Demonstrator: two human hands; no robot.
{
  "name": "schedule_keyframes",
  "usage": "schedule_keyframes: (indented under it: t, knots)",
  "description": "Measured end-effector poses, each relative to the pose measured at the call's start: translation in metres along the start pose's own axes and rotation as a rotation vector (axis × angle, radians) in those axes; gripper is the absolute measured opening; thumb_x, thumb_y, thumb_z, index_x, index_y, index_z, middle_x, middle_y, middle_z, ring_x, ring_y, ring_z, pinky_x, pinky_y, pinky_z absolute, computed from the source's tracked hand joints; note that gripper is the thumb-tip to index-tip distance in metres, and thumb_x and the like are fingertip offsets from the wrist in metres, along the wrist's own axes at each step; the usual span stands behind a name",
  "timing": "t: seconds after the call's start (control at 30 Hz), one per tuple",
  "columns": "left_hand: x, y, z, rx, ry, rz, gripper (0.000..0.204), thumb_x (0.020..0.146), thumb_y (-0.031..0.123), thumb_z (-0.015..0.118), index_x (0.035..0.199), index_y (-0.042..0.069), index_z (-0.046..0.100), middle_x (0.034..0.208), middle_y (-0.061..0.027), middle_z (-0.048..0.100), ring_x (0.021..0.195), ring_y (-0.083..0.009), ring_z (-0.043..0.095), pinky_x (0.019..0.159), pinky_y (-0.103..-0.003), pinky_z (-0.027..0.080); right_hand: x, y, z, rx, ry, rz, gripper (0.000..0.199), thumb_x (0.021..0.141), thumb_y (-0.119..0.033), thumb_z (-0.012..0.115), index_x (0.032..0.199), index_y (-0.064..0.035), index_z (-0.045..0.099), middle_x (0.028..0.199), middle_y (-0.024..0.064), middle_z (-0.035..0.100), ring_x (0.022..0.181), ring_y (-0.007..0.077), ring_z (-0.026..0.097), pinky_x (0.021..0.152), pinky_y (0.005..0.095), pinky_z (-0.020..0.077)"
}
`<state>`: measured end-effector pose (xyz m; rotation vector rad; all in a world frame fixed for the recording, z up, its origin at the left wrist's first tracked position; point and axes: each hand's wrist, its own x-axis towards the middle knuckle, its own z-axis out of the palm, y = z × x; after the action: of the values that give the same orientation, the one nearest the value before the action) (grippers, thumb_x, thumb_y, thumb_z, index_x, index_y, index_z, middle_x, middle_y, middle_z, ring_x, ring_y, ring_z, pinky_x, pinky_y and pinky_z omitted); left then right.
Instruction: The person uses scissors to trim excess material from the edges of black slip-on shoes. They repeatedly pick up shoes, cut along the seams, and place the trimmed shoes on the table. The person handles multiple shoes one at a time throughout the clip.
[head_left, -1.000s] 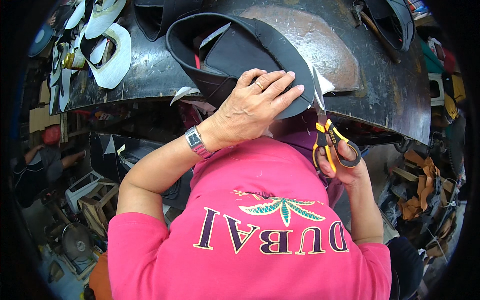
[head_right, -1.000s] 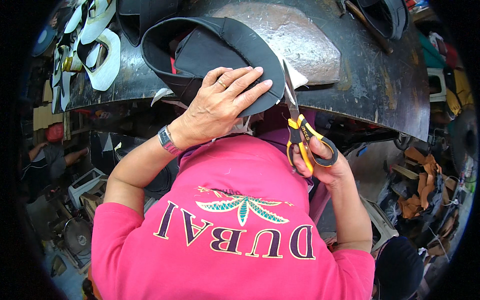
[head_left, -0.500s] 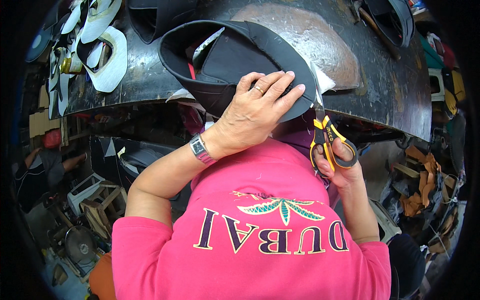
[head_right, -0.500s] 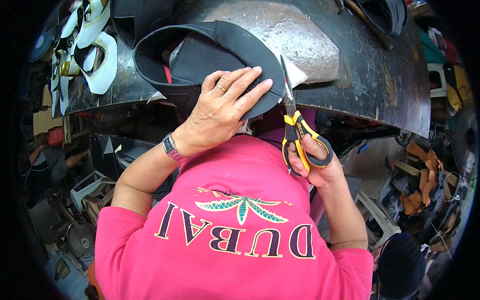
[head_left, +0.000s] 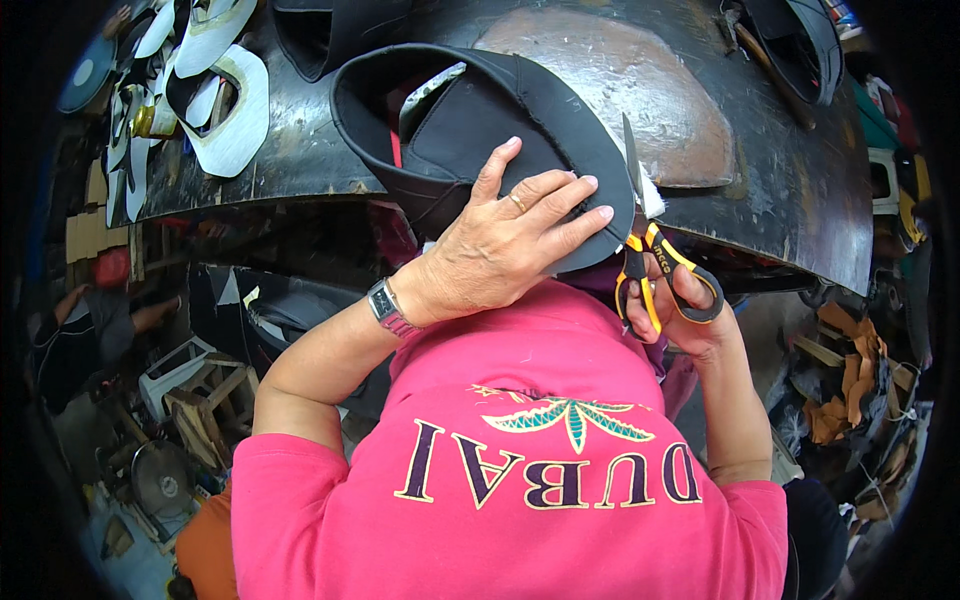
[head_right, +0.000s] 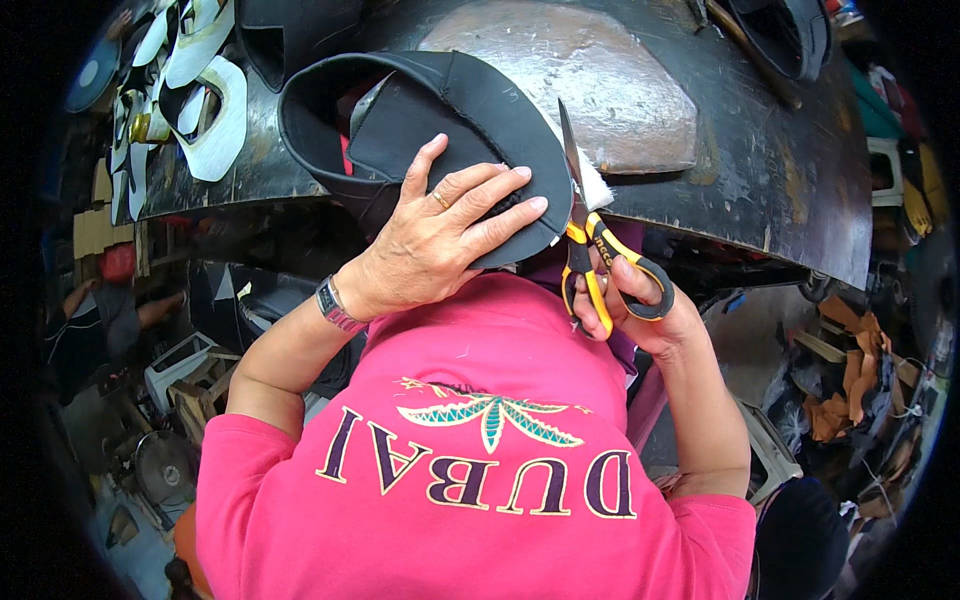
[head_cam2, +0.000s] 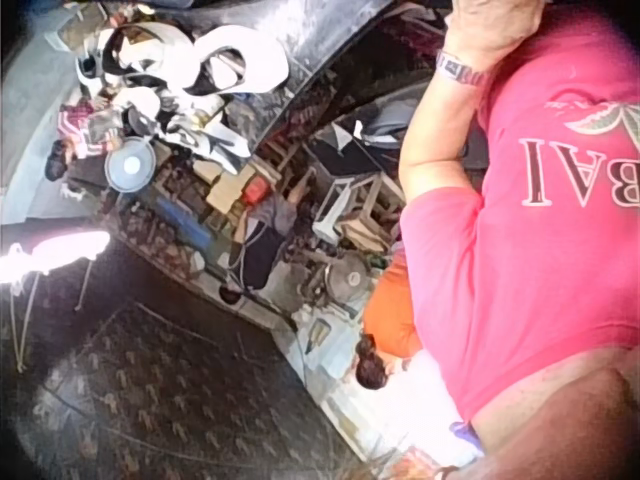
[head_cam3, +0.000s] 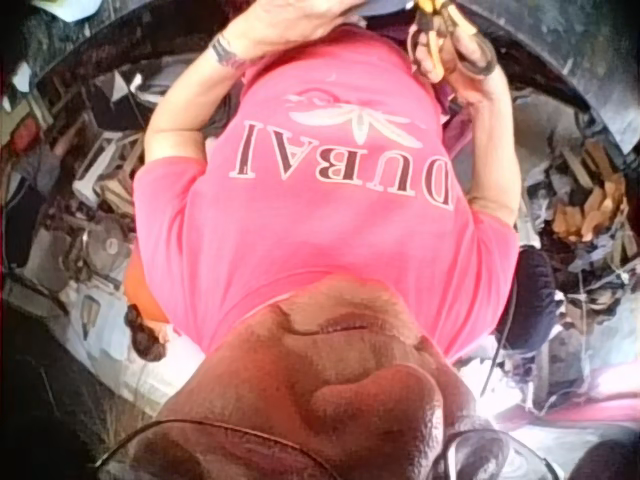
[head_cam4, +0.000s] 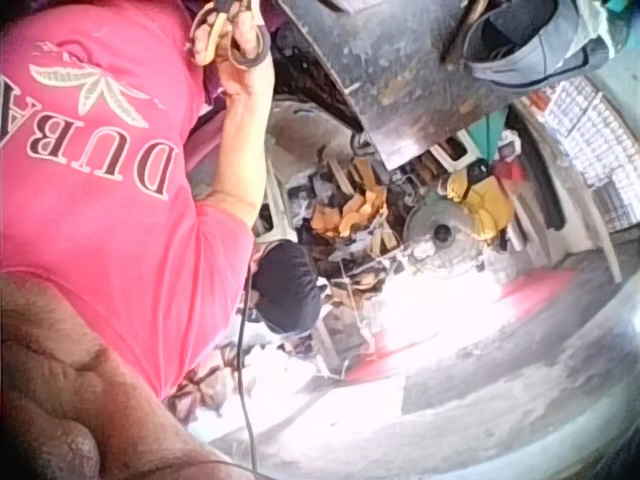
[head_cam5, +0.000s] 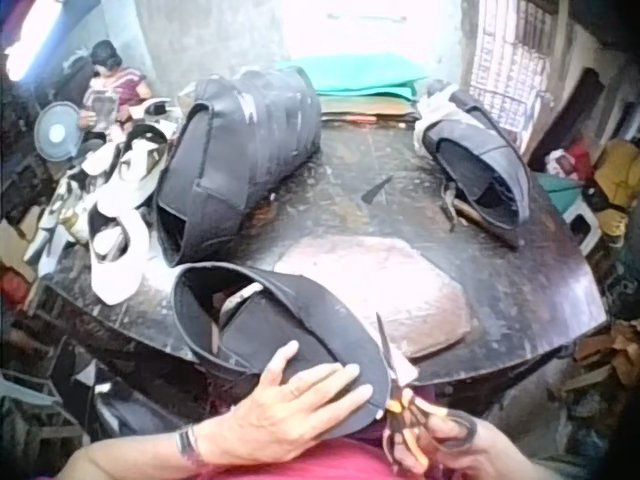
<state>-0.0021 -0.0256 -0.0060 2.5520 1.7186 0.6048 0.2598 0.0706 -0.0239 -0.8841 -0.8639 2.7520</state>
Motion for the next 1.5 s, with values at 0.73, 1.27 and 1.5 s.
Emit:
schedule_keyframes:
  t: [0.73, 1.27, 1.5]
  knots:
    - [-0.021, -0.007, -0.003, -0.158, -0.083, 0.051, 0.065, 0.076, 0.012, 0.069, 0.138, 0.024, 0.055, 0.143, -0.0039, 0.05, 0.126, -0.0183, 0.051, 0.119, -0.056, 0.011, 0.009, -0.018, 0.006, -0.258, 0.091, 0.035, 0.056, 0.082, -0.044, 0.075, 0.112, 0.0, 0.055, 0.061, 0.0047, 0.055, 0.044, 0.0082, 0.05, 0.041, 0.0191, 0.0367]
    - [-0.008, -0.012, -0.054, -0.355, -0.364, 0.202, 0.061, 0.081, 0.033, 0.073, 0.134, 0.01, 0.055, 0.135, -0.0133, 0.055, 0.126, -0.0273, 0.052, 0.115, -0.052, 0.029, 0.01, -0.015, 0.017, -0.119, 0.271, -0.158, 0.04, 0.089, -0.038, 0.071, 0.094, -0.0015, 0.056, 0.06, 0.0065, 0.055, 0.041, 0.009, 0.046, 0.039, 0.0194, 0.0363]
    - [0.024, -0.076, -0.089, 0.443, 0.211, 0.04, 0.031, 0.084, 0.01, 0.059, 0.114, 0.013, 0.066, 0.115, -0.0049, 0.062, 0.111, -0.0208, 0.058, 0.099, -0.036, 0.042, -0.009, -0.031, 0.009, -0.447, 0.545, -0.454, 0.023, 0.086, -0.016, 0.073, 0.098, -0.0031, 0.057, 0.067, 0.0033, 0.057, 0.048, 0.0081, 0.053, 0.044, 0.0197, 0.0426]
